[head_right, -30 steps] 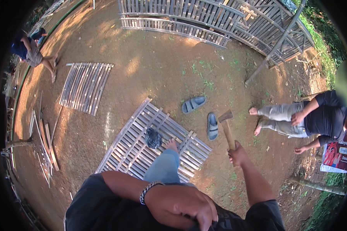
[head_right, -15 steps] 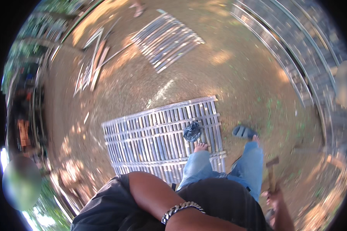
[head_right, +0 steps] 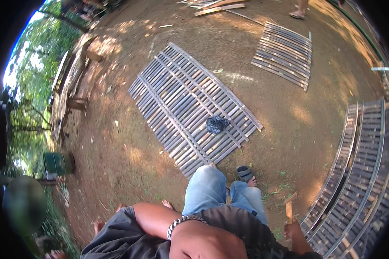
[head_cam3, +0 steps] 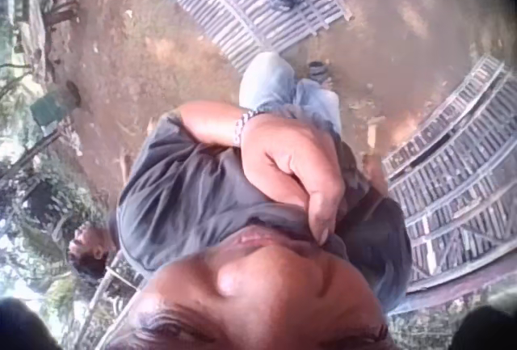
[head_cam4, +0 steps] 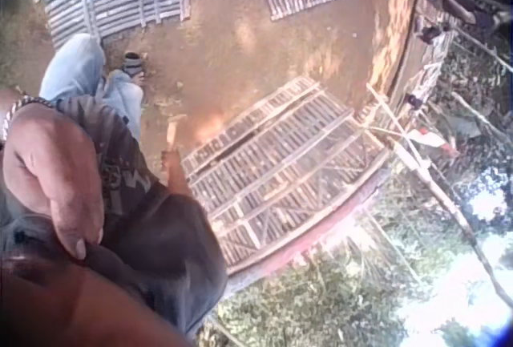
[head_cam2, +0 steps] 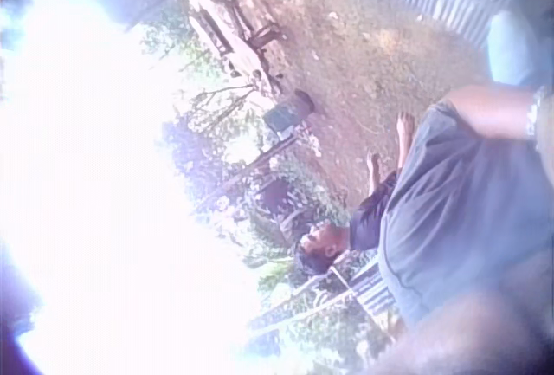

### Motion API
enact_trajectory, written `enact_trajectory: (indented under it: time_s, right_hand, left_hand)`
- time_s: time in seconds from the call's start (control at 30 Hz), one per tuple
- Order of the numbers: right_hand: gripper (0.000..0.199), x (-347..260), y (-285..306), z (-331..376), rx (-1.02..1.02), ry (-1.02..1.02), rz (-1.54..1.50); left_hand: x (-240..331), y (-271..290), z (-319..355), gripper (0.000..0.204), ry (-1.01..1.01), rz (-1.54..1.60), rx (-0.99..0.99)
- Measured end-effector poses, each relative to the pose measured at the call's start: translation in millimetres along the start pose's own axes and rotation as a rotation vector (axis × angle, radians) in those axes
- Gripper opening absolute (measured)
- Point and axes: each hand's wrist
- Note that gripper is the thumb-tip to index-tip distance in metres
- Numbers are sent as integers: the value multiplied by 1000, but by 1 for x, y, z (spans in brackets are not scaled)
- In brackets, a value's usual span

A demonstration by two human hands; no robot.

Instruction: The person kneels on a wooden slatted structure and uses a hammer to drive nails into the wood, securing the slats together. The person works methodically across the surface, occasionally reaching for nails from a black bag, and finishes by lifting the assembled panel.

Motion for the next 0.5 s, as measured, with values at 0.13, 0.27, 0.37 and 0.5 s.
enact_trajectory:
  time_s: [0.13, 0.27, 0.37, 0.5]
  right_hand:
    - [27, 13, -2, -49, 82, 120, 127]
    - [31, -40, -77, 28, 91, 283, 357]
    - [38, -76, -142, 51, 164, 541, 622]
    - [49, -76, -283, 118, -3, 777, 944]
  left_hand:
    - [23, -21, 74, 38, 81, -233, -47]
    - [12, -52, 215, 65, 270, -471, 943]
    - [-55, -75, 353, 71, 523, -754, 1384]
    - [-68, -162, 434, 81, 524, -735, 1688]
Point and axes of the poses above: each hand's wrist, its own z-axis away from the middle knuckle, its own y-axis out of the back of the hand, x = y × z, and after that the axes turned 13 degrees about -y, right-handed
